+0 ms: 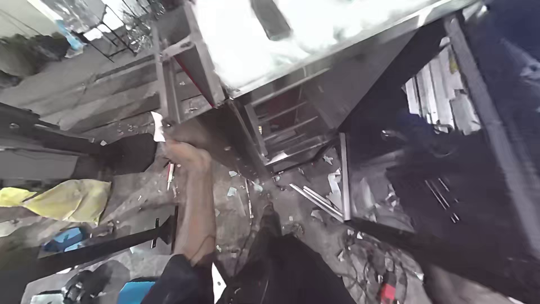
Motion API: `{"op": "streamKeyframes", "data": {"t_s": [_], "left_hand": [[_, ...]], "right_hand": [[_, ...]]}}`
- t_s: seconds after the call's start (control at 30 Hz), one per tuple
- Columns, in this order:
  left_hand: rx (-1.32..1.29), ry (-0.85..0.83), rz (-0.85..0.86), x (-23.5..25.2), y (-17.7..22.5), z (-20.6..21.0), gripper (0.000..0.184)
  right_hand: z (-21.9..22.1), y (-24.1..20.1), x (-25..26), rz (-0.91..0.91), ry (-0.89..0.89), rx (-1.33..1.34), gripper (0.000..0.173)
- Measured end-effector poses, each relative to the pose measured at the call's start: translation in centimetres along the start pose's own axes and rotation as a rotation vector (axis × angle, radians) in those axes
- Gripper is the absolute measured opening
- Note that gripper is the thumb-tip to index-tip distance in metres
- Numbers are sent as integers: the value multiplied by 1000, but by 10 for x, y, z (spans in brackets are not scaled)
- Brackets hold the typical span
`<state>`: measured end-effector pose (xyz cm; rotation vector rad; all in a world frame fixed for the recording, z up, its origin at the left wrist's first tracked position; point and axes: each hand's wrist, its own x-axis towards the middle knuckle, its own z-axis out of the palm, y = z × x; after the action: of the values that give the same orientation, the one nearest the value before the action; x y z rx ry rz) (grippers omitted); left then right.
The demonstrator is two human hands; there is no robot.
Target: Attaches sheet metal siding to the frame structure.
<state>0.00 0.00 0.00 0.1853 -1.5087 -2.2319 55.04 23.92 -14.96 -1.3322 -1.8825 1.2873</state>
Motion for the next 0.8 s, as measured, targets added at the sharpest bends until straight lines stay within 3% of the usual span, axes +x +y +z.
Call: {"op": "streamKeyframes", "data": {"t_s": [0.07,0.13,0.2,0.27,0.33,0.63,0.8], "left_hand": [[-20,13,5,3,-4,0,39],[-47,-11,-16,7,-5,1,37],[-66,2,-67,6,-2,2,37],[-48,15,-120,3,3,4,36],[-31,33,-149,3,4,5,37],[-27,-7,-176,7,5,2,33],[-9,19,-172,12,-1,1,31]], "right_hand": [[53,-52,-8,218,-175,-162,47],[92,-50,3,-19,-439,-240,47],[138,-53,28,-305,-577,-84,31],[184,-90,44,-374,-697,-19,22],[226,-116,56,-359,-757,-11,23],[360,-175,110,-375,-673,-113,35],[380,-179,123,-388,-639,-130,37]]}}
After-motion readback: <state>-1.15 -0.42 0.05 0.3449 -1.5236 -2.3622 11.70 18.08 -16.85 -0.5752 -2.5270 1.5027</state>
